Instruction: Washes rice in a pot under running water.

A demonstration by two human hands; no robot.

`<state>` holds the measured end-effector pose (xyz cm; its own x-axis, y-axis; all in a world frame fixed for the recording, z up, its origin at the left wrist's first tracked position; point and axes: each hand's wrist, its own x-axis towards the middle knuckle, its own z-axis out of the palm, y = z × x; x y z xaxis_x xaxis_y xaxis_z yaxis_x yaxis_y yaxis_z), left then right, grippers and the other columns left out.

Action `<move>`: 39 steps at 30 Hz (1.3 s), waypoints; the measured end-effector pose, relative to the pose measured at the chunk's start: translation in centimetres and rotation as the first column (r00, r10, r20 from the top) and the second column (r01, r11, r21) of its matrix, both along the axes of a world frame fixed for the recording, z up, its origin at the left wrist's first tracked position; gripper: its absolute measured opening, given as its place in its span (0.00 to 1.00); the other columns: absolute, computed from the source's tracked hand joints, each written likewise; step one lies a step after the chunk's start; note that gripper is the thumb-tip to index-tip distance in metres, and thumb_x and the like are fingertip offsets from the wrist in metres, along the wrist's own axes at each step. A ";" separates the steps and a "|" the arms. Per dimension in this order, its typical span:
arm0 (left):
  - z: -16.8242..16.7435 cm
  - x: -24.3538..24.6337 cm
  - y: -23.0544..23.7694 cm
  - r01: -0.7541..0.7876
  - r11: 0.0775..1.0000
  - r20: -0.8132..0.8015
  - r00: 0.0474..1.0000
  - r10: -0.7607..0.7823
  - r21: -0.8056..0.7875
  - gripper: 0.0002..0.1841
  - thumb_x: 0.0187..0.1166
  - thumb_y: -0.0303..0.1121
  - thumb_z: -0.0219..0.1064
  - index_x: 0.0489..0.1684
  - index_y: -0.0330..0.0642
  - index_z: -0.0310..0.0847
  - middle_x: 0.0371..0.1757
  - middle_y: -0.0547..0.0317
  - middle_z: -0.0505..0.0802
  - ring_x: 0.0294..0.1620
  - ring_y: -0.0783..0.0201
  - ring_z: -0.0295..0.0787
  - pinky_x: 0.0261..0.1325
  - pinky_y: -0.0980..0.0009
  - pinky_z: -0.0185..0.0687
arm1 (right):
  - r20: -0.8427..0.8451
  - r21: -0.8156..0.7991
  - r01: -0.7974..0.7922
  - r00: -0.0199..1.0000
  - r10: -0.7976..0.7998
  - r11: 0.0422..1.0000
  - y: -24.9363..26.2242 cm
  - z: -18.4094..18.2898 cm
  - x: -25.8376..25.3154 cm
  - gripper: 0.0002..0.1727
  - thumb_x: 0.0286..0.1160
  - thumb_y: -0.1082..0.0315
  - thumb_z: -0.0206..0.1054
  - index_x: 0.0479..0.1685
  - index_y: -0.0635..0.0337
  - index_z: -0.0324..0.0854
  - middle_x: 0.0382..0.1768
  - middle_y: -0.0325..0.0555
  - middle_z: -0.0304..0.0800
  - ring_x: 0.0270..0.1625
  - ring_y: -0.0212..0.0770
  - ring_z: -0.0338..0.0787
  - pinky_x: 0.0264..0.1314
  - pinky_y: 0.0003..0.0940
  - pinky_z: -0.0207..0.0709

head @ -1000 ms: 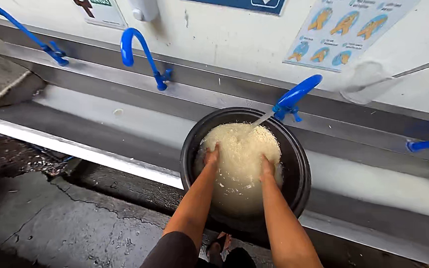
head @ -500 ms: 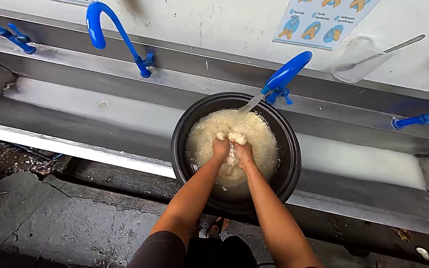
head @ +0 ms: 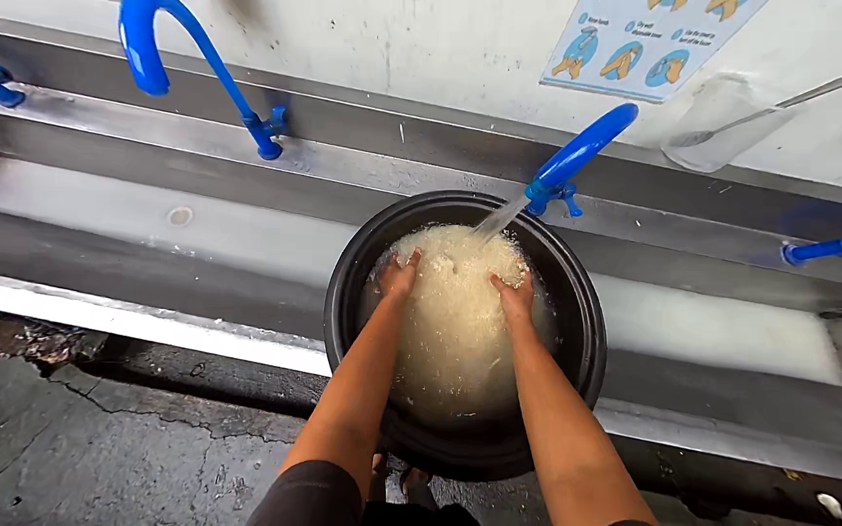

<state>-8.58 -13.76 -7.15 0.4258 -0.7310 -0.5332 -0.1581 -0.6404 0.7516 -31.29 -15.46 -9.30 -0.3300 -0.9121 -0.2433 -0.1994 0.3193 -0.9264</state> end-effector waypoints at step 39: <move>1.2 -4.9 7.5 -0.306 0.914 -0.331 0.862 0.384 0.265 0.45 0.85 0.60 0.63 0.85 0.25 0.59 0.80 0.25 0.74 0.81 0.36 0.72 0.78 0.40 0.71 | 0.154 0.527 0.145 0.953 -0.262 0.837 8.6 3.6 3.6 0.52 0.77 0.47 0.73 0.92 0.66 0.48 0.85 0.68 0.63 0.85 0.62 0.68 0.81 0.64 0.67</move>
